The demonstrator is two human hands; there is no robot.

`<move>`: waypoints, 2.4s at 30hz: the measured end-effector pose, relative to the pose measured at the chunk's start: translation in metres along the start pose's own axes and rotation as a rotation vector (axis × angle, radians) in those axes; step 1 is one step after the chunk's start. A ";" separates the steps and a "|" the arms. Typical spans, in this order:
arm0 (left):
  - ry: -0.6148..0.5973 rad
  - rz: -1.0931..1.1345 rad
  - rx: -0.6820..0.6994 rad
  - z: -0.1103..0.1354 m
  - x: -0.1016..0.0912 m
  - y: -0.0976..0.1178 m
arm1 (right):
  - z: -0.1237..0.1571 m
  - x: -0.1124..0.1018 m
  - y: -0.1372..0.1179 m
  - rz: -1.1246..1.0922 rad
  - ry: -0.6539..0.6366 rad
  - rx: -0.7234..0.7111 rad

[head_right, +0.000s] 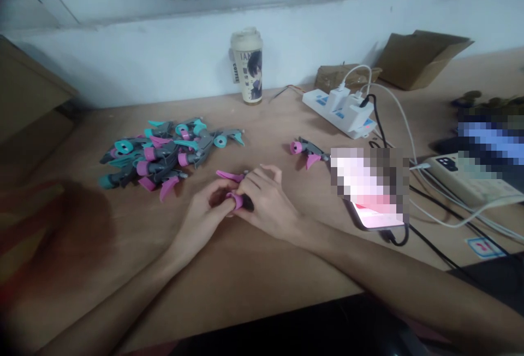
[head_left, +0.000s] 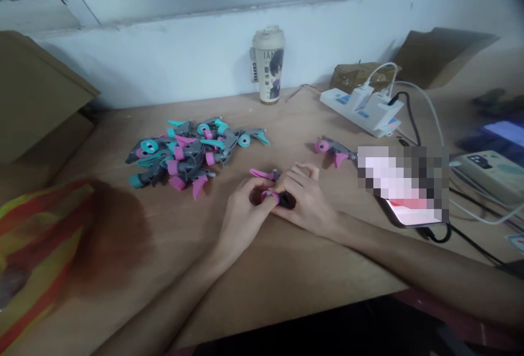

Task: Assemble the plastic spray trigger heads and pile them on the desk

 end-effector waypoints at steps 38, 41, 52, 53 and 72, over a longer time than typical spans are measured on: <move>0.151 0.121 0.087 0.007 -0.007 -0.001 | -0.004 -0.007 0.019 -0.155 0.042 0.179; 0.151 0.195 0.063 0.007 -0.006 -0.003 | -0.004 -0.008 0.018 -0.155 0.042 0.167; 0.079 0.085 0.039 -0.002 -0.007 -0.002 | -0.004 -0.006 0.017 -0.136 0.013 0.164; 0.069 0.054 0.058 -0.002 -0.008 0.000 | -0.004 -0.006 0.017 -0.136 0.009 0.161; 0.299 -0.283 0.427 0.016 -0.028 0.041 | 0.000 -0.012 0.041 -0.303 0.125 0.296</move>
Point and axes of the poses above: each hand's wrist, its own z-axis away from the middle knuckle, its own x-axis out of the palm, y = z × x, the point moved 7 cm from there along -z, towards the middle knuckle, and after that the axes turned 5 degrees about z, right-handed, at the moved point
